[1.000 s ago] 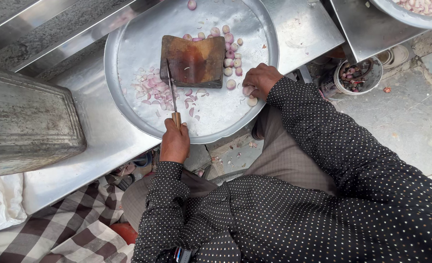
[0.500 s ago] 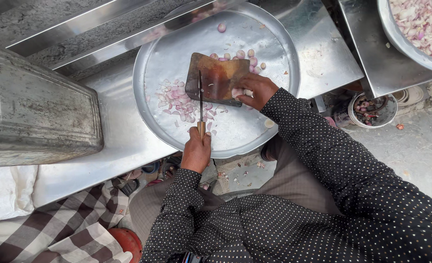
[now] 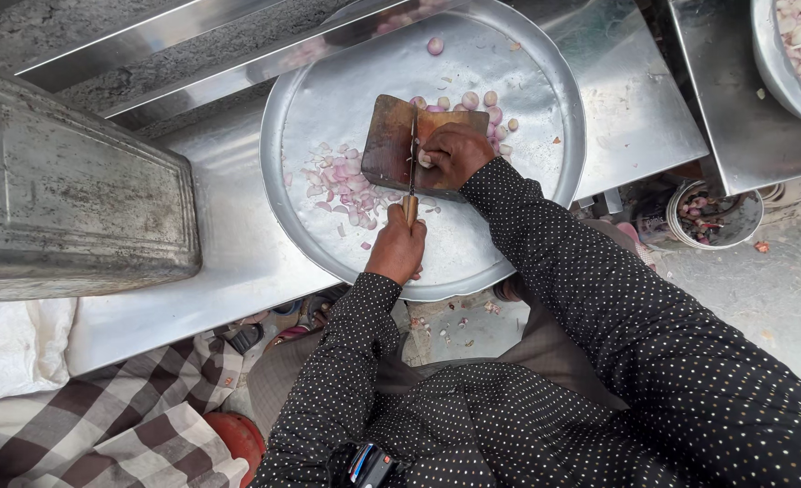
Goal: The person chops onions on a wooden block inside a large metal tray using a knife, moving the chopped pieces to the side and picking up more whole onions.
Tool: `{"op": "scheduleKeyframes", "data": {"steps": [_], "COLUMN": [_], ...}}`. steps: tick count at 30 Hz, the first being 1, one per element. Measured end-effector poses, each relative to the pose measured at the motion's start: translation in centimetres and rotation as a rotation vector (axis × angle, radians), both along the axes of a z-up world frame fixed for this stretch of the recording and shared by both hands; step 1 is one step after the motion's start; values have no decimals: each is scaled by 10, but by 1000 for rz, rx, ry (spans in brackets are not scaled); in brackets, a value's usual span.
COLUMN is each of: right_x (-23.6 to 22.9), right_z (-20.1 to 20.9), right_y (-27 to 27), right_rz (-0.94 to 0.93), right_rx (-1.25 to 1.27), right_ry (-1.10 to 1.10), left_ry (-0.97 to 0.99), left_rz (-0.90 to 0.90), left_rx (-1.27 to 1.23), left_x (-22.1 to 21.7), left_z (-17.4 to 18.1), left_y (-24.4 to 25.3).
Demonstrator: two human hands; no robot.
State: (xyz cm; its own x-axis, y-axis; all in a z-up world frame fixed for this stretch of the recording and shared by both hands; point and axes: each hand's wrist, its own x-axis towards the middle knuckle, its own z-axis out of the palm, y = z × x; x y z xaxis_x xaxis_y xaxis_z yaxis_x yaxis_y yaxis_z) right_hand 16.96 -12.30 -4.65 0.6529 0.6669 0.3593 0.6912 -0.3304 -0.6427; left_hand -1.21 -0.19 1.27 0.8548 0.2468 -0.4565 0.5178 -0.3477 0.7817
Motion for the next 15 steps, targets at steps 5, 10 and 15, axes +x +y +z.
{"op": "scheduleKeyframes", "data": {"steps": [5, 10, 15], "right_x": [2, 7, 10], "right_z": [7, -2, -19], "right_y": [5, 6, 7], "right_rz": [20, 32, 29], "right_rx": [67, 55, 105], "right_ry": [-97, -145, -132], "left_ry": [-33, -33, 132], "left_rz": [17, -67, -126], "left_rx": [-8, 75, 42], "left_x": [17, 16, -1], "left_z": [3, 22, 34], "left_y": [-2, 0, 9]}}
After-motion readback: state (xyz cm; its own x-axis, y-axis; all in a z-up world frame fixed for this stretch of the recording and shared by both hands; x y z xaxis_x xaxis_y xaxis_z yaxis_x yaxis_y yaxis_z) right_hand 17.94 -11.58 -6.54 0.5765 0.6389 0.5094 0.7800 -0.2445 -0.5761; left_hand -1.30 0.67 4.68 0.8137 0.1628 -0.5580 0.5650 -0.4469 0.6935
